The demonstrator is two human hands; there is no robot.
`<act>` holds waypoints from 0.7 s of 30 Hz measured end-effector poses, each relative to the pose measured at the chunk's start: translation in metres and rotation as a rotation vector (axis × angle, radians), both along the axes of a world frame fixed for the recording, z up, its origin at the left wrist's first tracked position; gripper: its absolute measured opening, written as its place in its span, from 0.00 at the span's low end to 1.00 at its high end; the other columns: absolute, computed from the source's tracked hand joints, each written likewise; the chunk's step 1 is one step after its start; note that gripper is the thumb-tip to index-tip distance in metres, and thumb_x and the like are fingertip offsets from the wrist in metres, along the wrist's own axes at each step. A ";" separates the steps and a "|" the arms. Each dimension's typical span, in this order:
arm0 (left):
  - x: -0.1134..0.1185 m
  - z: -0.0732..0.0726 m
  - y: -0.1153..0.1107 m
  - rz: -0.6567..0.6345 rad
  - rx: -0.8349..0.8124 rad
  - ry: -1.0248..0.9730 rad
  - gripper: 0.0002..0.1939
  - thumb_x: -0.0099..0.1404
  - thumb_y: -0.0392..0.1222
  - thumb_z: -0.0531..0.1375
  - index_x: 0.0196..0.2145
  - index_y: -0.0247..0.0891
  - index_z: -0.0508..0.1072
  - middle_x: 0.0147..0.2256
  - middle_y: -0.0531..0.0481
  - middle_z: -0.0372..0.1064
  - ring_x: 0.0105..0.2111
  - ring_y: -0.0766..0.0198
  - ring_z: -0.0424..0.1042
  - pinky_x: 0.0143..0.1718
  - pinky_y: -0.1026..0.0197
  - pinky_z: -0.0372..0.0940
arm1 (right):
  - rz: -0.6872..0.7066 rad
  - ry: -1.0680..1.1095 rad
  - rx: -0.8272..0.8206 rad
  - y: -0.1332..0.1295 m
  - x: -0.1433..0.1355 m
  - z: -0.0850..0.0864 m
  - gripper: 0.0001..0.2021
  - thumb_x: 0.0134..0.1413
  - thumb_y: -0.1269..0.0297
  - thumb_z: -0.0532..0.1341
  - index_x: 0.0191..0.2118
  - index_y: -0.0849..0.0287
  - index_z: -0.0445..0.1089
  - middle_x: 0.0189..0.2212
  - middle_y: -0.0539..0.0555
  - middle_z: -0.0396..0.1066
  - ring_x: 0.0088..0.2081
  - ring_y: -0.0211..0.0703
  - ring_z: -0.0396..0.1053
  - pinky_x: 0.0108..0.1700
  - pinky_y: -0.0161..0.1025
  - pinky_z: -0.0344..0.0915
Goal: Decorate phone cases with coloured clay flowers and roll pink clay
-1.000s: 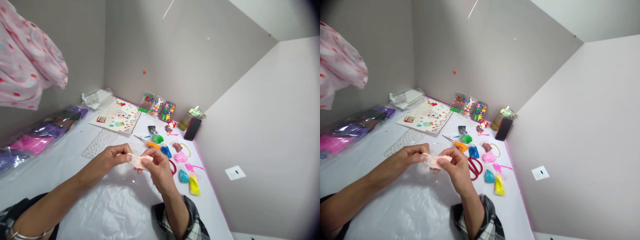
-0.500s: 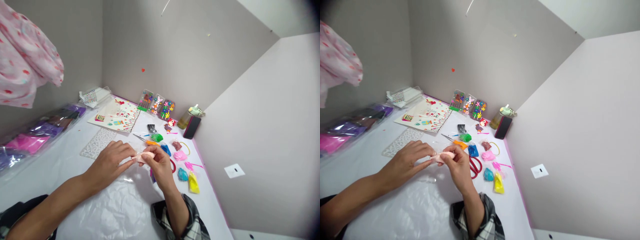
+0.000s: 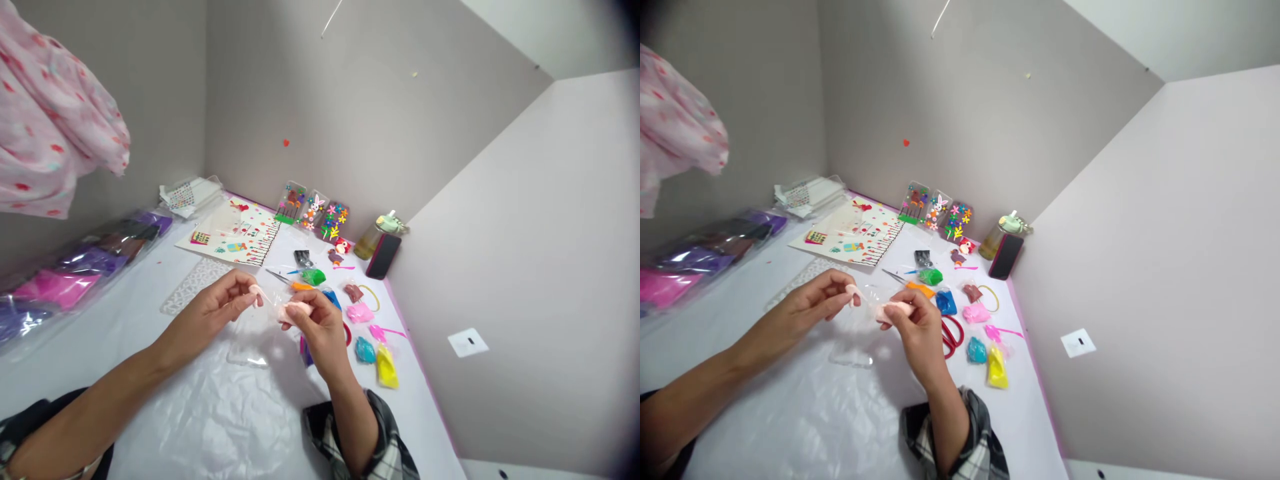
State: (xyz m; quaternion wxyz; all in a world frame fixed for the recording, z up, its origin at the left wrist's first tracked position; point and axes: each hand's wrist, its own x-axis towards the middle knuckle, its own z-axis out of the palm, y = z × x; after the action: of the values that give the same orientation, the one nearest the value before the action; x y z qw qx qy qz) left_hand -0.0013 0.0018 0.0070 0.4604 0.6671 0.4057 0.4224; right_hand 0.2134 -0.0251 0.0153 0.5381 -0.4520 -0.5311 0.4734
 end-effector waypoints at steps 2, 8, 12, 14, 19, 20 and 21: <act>0.003 0.000 -0.002 -0.016 -0.035 -0.046 0.14 0.74 0.53 0.53 0.50 0.44 0.69 0.34 0.52 0.72 0.26 0.65 0.64 0.30 0.61 0.63 | -0.003 0.016 -0.011 0.000 0.000 0.000 0.12 0.54 0.55 0.74 0.34 0.55 0.74 0.28 0.47 0.75 0.27 0.40 0.75 0.33 0.39 0.75; 0.006 -0.004 -0.004 -0.023 -0.040 0.001 0.17 0.73 0.58 0.55 0.39 0.44 0.74 0.29 0.55 0.65 0.27 0.64 0.63 0.29 0.61 0.61 | 0.016 0.037 -0.023 -0.002 -0.003 -0.001 0.12 0.55 0.55 0.74 0.35 0.55 0.74 0.28 0.47 0.76 0.28 0.41 0.75 0.34 0.38 0.75; 0.010 -0.010 -0.005 0.017 0.075 0.069 0.11 0.70 0.53 0.62 0.39 0.46 0.77 0.32 0.55 0.68 0.31 0.62 0.66 0.32 0.62 0.60 | 0.026 0.055 -0.016 -0.001 -0.005 -0.002 0.13 0.55 0.54 0.74 0.34 0.56 0.74 0.28 0.47 0.75 0.27 0.40 0.75 0.33 0.38 0.75; 0.010 -0.013 -0.007 0.041 0.184 0.109 0.09 0.71 0.51 0.62 0.41 0.46 0.77 0.35 0.54 0.69 0.32 0.62 0.68 0.32 0.62 0.61 | 0.025 0.061 -0.012 0.001 -0.005 -0.003 0.13 0.54 0.54 0.74 0.34 0.56 0.74 0.28 0.48 0.75 0.27 0.40 0.74 0.33 0.37 0.75; 0.012 -0.023 -0.007 0.030 0.303 0.114 0.08 0.74 0.48 0.59 0.45 0.47 0.77 0.39 0.52 0.71 0.34 0.62 0.70 0.39 0.60 0.62 | 0.018 0.059 -0.012 0.000 -0.009 -0.005 0.13 0.54 0.54 0.73 0.34 0.55 0.73 0.28 0.47 0.73 0.27 0.40 0.74 0.34 0.38 0.76; 0.013 -0.024 -0.007 0.010 0.270 0.101 0.09 0.74 0.48 0.58 0.44 0.47 0.78 0.39 0.52 0.70 0.35 0.61 0.71 0.41 0.60 0.62 | 0.020 0.051 -0.014 -0.001 -0.010 -0.005 0.13 0.54 0.54 0.73 0.34 0.55 0.73 0.27 0.47 0.73 0.27 0.40 0.74 0.34 0.38 0.75; 0.014 -0.023 -0.007 -0.012 0.229 0.089 0.10 0.74 0.48 0.58 0.42 0.46 0.78 0.39 0.51 0.69 0.35 0.61 0.71 0.41 0.59 0.62 | 0.023 0.038 -0.018 -0.002 -0.011 -0.005 0.13 0.54 0.54 0.73 0.33 0.55 0.73 0.27 0.48 0.73 0.27 0.40 0.74 0.33 0.37 0.75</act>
State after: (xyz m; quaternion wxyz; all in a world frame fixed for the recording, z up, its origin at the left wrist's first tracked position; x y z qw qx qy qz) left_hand 0.0122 -0.0049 -0.0164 0.3652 0.7359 0.3709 0.4330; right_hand 0.2021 -0.0266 0.0102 0.5384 -0.4415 -0.5219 0.4928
